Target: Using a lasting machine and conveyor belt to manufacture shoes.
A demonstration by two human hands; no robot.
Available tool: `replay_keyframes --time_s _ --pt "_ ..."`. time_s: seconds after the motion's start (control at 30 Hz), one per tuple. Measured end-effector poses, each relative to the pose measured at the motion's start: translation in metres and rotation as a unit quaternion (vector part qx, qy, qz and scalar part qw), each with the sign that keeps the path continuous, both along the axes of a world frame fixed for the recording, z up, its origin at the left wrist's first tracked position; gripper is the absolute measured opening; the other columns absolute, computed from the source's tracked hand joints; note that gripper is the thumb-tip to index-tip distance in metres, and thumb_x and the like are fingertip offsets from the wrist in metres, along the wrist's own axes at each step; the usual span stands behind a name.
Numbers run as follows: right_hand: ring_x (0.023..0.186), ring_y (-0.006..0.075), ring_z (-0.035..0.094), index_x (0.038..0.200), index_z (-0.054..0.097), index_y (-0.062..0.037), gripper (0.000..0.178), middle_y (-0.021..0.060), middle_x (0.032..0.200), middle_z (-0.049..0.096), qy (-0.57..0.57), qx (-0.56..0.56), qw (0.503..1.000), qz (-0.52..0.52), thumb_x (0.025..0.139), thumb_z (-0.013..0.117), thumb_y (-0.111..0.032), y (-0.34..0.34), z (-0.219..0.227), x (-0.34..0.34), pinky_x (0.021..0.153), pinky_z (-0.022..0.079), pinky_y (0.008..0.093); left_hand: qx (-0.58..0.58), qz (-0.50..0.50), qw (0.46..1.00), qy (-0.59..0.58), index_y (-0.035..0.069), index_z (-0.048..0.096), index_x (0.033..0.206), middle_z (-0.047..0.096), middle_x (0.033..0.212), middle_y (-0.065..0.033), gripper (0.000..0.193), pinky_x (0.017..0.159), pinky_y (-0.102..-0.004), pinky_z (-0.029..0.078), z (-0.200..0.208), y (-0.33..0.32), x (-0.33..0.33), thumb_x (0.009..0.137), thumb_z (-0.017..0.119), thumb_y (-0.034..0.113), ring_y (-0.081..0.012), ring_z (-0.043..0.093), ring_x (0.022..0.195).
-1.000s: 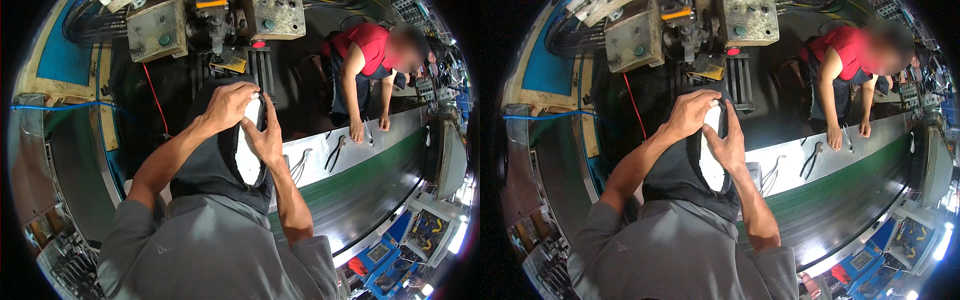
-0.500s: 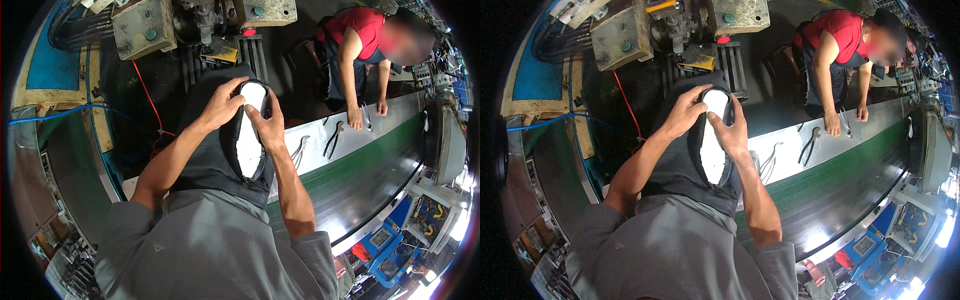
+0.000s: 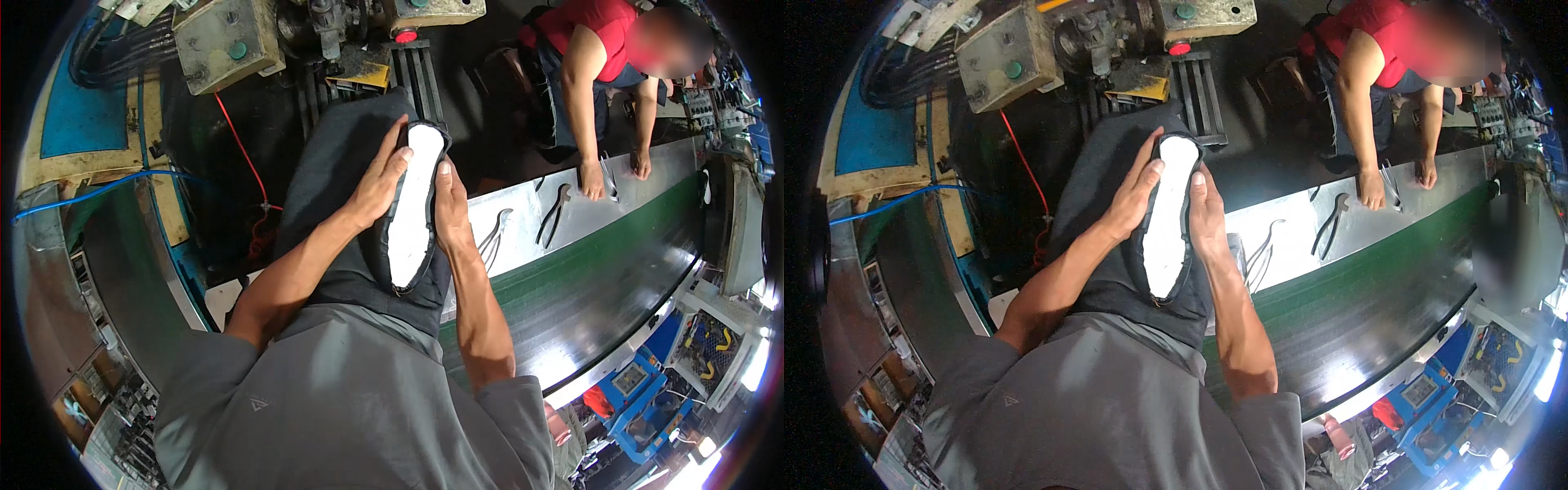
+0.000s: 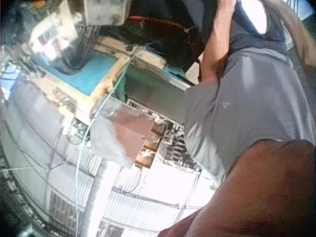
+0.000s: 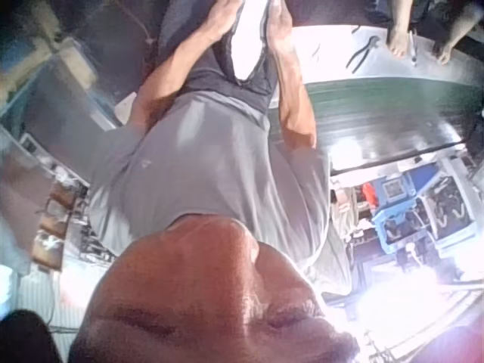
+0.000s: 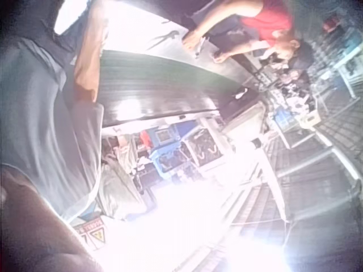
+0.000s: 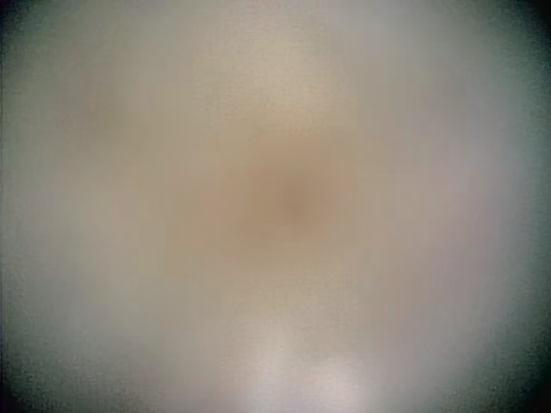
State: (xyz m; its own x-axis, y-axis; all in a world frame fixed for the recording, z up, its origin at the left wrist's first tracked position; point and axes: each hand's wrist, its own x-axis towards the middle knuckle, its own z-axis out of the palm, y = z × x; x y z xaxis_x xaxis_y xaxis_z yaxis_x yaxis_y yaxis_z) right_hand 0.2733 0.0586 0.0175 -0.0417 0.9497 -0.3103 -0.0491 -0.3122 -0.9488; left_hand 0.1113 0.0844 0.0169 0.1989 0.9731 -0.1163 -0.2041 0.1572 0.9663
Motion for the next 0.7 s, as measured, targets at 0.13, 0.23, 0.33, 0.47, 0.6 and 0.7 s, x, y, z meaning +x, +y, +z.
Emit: replay_keyframes --time_s 0.13,0.23,0.33,0.47,0.6,0.7 --pt "0.135 0.0366 0.064 0.156 0.046 0.0137 0.064 0.0350 0.143 0.063 -0.207 0.043 0.977 0.028 0.118 0.046 -0.038 0.005 0.005 0.000 0.114 0.047 0.0405 0.024 0.030 0.998 0.054 0.004 0.028 0.171 0.037 0.172 -0.0172 0.069 0.127 -0.0373 0.032 -0.009 -0.002 -0.001 0.111 0.058 0.022 -0.0262 0.039 0.156" --pt "0.147 0.0484 0.050 0.163 0.035 0.0083 0.087 0.0400 0.156 0.048 -0.280 0.186 0.938 0.082 0.099 0.078 -0.031 -0.036 0.034 -0.004 0.117 0.047 0.0475 -0.026 0.059 0.995 0.070 0.003 0.038 0.167 0.043 0.168 -0.0183 0.064 0.124 -0.0380 0.036 -0.002 0.002 0.000 0.109 0.060 0.019 -0.0260 0.044 0.152" --pt "0.140 0.0602 0.042 0.165 0.047 -0.0308 0.093 0.0326 0.174 0.014 -0.509 0.168 0.815 0.219 0.083 0.090 -0.034 -0.093 0.089 -0.025 0.110 0.053 0.0593 -0.056 0.139 0.987 0.062 0.006 0.045 0.163 0.052 0.160 -0.0205 0.061 0.122 -0.0396 0.039 -0.005 0.005 -0.005 0.106 0.063 0.020 -0.0295 0.050 0.148" --pt "0.139 0.0577 0.041 0.160 0.053 -0.0372 0.085 0.0312 0.174 0.015 -0.527 0.193 0.804 0.195 0.083 0.089 -0.028 -0.114 0.063 -0.022 0.105 0.056 0.0581 0.102 0.111 0.963 0.225 0.004 0.063 0.148 0.067 0.141 -0.0218 0.053 0.118 -0.0423 0.044 -0.010 0.028 -0.029 0.099 0.071 0.023 -0.0377 0.061 0.136" --pt "0.140 0.0579 0.040 0.157 0.056 -0.0399 0.082 0.0298 0.175 0.014 -0.551 0.255 0.769 0.199 0.083 0.088 -0.025 -0.121 0.057 -0.021 0.105 0.056 0.0587 0.138 0.082 0.949 0.270 0.000 0.075 0.128 0.077 0.119 -0.0188 0.033 0.104 -0.0388 0.054 0.007 0.050 -0.044 0.100 0.070 0.015 -0.0346 0.073 0.116" --pt "0.139 0.0594 0.041 0.155 0.059 -0.0396 0.079 0.0303 0.175 0.017 -0.542 0.283 0.766 0.199 0.083 0.087 -0.023 -0.126 0.057 -0.027 0.108 0.053 0.0606 0.170 0.088 0.942 0.277 0.000 0.076 0.127 0.076 0.121 -0.0192 0.028 0.099 -0.0378 0.055 0.005 0.038 -0.059 0.104 0.065 0.011 -0.0348 0.073 0.116"
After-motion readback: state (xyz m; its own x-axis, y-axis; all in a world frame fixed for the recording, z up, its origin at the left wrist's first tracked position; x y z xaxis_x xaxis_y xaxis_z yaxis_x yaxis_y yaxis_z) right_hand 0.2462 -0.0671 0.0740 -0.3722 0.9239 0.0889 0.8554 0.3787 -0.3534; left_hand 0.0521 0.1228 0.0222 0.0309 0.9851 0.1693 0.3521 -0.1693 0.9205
